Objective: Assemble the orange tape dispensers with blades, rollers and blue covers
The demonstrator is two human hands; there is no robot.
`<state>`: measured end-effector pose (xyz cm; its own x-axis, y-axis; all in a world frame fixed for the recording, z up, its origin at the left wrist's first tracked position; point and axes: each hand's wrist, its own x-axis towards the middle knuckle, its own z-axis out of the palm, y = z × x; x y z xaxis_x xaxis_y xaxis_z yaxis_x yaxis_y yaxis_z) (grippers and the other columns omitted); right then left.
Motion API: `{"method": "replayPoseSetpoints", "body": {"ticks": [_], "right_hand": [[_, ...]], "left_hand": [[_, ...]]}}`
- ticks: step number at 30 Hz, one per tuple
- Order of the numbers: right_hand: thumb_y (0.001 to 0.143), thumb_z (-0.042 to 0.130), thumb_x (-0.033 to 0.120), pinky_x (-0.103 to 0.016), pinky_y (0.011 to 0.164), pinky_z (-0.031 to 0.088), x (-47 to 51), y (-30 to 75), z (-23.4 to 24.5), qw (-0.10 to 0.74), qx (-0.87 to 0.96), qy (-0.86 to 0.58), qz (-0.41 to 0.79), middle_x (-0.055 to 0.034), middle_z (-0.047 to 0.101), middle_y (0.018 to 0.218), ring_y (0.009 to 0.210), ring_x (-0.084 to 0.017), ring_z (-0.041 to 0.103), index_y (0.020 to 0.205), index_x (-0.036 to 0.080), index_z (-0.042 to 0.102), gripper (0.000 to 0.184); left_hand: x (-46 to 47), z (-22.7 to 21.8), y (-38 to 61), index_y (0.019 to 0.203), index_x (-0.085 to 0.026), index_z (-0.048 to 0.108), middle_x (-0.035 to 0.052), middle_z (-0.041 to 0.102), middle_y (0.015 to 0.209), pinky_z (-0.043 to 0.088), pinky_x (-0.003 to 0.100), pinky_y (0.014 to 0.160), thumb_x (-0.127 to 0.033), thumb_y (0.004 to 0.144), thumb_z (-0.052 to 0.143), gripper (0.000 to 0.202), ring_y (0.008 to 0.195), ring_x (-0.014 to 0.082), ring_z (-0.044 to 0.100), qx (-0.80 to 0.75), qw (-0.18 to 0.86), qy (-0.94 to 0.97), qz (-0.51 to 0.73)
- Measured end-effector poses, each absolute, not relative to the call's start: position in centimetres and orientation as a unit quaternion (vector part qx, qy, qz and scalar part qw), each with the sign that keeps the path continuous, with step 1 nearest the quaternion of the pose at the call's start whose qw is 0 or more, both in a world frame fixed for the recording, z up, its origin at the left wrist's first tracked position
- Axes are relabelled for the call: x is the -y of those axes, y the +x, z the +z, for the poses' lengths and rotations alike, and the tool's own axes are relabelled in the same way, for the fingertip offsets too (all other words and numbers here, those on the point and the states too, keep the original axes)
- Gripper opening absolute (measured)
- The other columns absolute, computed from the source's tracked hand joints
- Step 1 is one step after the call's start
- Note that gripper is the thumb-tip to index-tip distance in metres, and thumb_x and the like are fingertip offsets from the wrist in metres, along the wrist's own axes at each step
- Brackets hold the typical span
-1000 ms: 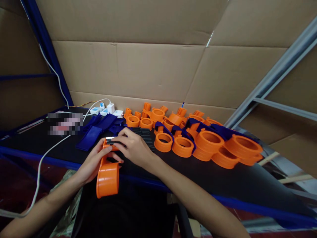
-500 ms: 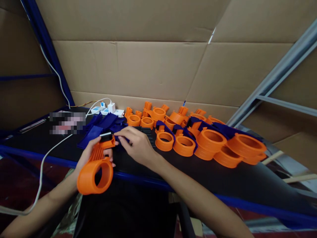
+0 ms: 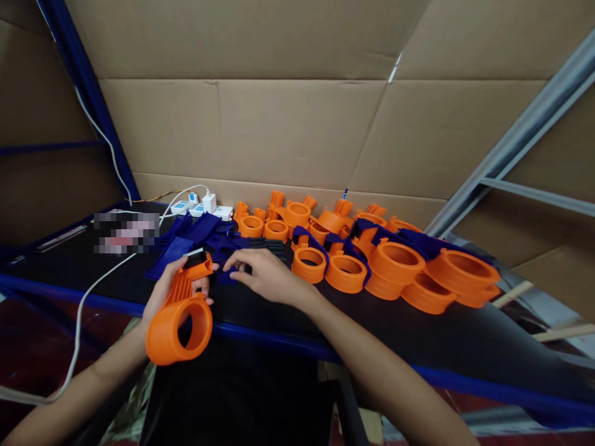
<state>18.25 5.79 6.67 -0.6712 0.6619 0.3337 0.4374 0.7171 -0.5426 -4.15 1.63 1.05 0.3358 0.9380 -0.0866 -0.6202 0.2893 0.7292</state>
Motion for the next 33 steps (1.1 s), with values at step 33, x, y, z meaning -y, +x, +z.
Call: {"method": "replayPoseSetpoints", "body": {"ticks": [33], "right_hand": [[0.084, 0.069, 0.022, -0.032, 0.076, 0.064, -5.9, 16.6, 4.2, 0.364, 0.739, -0.293, 0.485, -0.0062, 0.067, 0.107, 0.094, -0.017, 0.067, 0.125, 0.02, 0.067, 0.041]], "left_hand": [[-1.0, 1.9, -3.2, 0.12, -0.01, 0.062, 0.0143, 0.08, 0.09, 0.06, 0.031, 0.054, -0.035, 0.093, 0.057, 0.037, 0.065, 0.0272, 0.077, -0.275, 0.748, 0.265, 0.543]]}}
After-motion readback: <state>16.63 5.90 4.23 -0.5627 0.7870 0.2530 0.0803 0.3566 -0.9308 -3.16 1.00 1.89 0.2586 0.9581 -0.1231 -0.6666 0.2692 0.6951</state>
